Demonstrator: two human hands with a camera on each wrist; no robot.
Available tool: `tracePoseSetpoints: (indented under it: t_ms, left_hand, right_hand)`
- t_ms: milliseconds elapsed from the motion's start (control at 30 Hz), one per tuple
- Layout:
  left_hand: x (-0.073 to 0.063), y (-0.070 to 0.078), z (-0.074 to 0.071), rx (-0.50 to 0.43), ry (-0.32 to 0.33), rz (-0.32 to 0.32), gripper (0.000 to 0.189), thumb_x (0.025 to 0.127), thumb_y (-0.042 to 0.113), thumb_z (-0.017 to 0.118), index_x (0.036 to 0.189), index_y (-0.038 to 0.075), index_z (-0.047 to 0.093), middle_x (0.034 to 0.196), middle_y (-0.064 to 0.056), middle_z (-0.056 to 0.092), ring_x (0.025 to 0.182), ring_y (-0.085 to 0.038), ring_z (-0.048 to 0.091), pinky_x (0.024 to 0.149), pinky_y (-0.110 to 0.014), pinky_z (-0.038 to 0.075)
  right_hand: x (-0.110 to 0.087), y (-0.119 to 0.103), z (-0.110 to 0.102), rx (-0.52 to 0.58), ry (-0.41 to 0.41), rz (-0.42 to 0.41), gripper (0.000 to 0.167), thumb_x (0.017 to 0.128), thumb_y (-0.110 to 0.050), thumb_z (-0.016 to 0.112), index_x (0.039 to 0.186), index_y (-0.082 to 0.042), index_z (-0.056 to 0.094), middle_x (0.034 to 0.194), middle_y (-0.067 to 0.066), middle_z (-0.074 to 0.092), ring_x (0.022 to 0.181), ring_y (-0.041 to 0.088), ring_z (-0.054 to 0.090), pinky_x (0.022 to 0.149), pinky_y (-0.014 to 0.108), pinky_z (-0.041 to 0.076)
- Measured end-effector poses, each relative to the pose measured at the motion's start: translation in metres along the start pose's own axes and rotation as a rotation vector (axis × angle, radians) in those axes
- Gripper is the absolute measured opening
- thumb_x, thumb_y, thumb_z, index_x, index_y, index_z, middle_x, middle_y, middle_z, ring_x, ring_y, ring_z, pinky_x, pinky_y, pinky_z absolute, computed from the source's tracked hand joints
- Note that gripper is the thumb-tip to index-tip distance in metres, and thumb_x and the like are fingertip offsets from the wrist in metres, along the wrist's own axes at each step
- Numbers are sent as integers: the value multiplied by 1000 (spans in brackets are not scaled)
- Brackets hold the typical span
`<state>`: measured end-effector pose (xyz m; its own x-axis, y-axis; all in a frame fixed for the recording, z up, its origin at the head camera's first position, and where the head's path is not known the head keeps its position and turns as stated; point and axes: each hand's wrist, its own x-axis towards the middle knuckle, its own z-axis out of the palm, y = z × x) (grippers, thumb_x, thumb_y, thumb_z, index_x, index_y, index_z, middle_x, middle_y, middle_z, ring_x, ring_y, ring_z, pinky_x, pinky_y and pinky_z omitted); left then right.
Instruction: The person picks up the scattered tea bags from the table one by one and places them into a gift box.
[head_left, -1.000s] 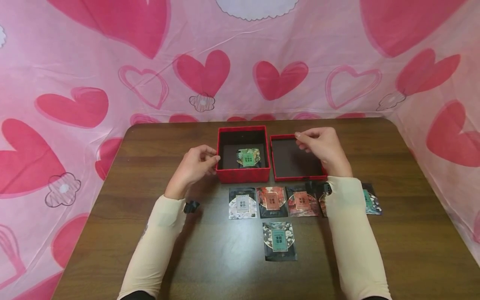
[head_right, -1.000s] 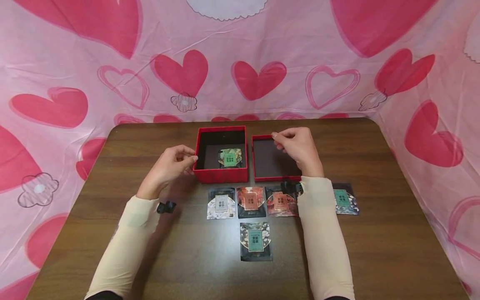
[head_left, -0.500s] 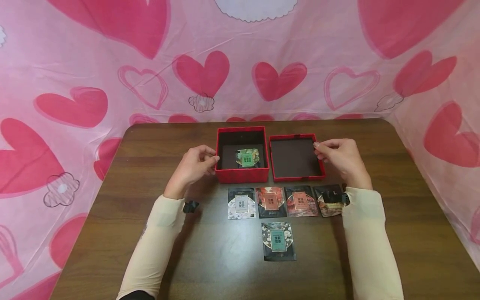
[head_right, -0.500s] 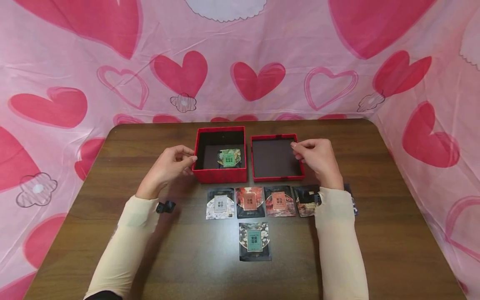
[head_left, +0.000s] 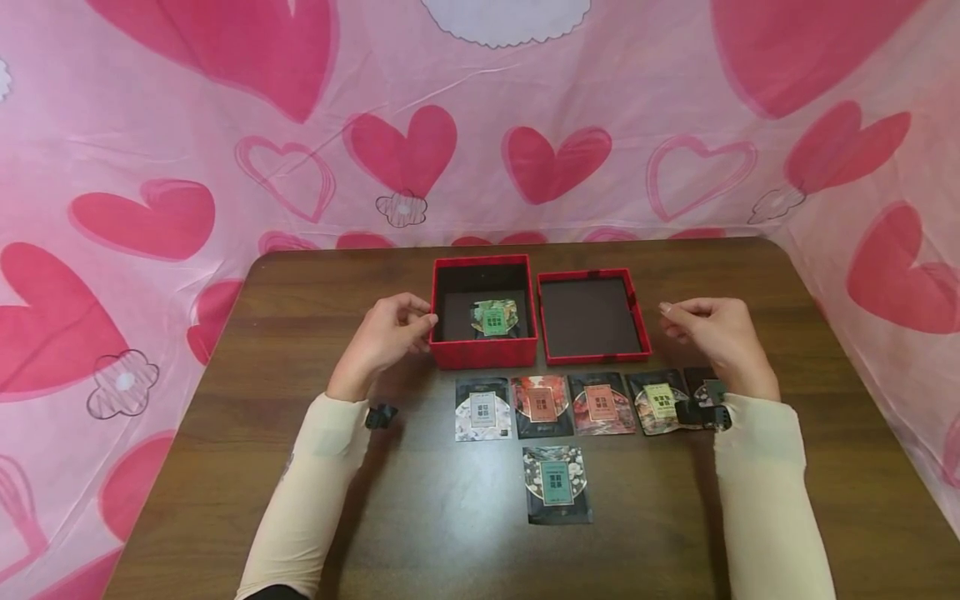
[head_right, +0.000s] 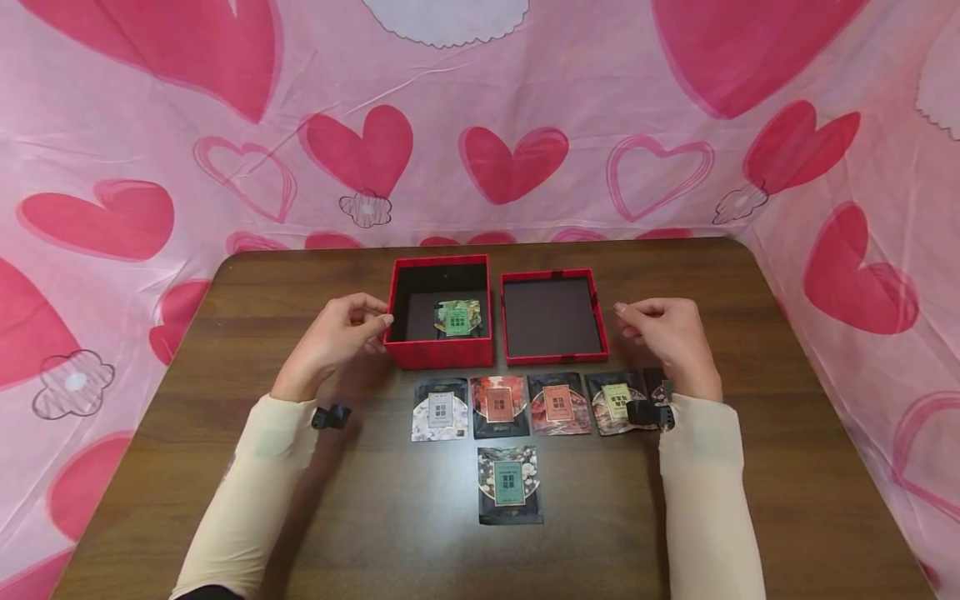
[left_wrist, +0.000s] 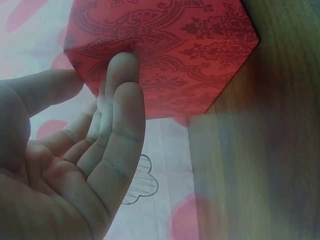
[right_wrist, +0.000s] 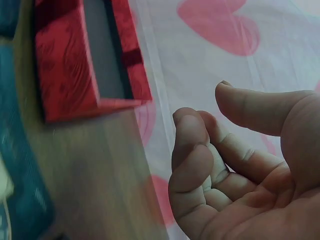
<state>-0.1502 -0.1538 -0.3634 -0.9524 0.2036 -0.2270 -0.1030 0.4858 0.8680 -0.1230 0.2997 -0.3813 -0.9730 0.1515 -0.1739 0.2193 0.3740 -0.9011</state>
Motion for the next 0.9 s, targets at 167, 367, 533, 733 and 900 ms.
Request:
tracePoseSetpoints:
  t_ms: [167,367,533,733,900]
  left_hand:
    - [0,0,0,-1,-1,9,28,96,18,70,119,2,63,95,-16,68,82,-44,69,80,-56,57]
    - [0,-1,0,8,-2,-4,30,96,20,71,119,4,62,94,-16,68,83,-44,69,81,-55,57]
    - [1,0,0,8,0,4,30,96,20,71,119,3,63,93,-16,68,83,-44,69,81,-55,57]
    - [1,0,1,7,-2,11,29,96,19,71,118,3,62,91,-16,68,82,-44,69,80,-56,57]
    - [1,-1,1,2,-3,14,29,96,18,71,118,1,62,91,-17,68,81,-45,69,80,-56,57]
  right_hand:
    - [-5,12,-11,12,35,19,25,94,-27,73,96,-2,76,75,0,72,68,13,68,62,26,57]
    - [-9,25,-22,19,36,85,24,94,-30,73,97,-6,77,73,-4,71,68,12,67,64,27,57]
    - [-15,35,-30,-11,44,125,40,94,-31,72,110,6,71,77,-3,71,70,15,66,66,28,58]
    - [-23,50,-42,-9,58,141,33,94,-31,73,102,1,76,77,-4,72,69,15,65,64,26,56]
    - [-28,63,-53,-32,59,188,31,93,-34,73,100,-4,78,79,-7,71,71,14,64,64,26,56]
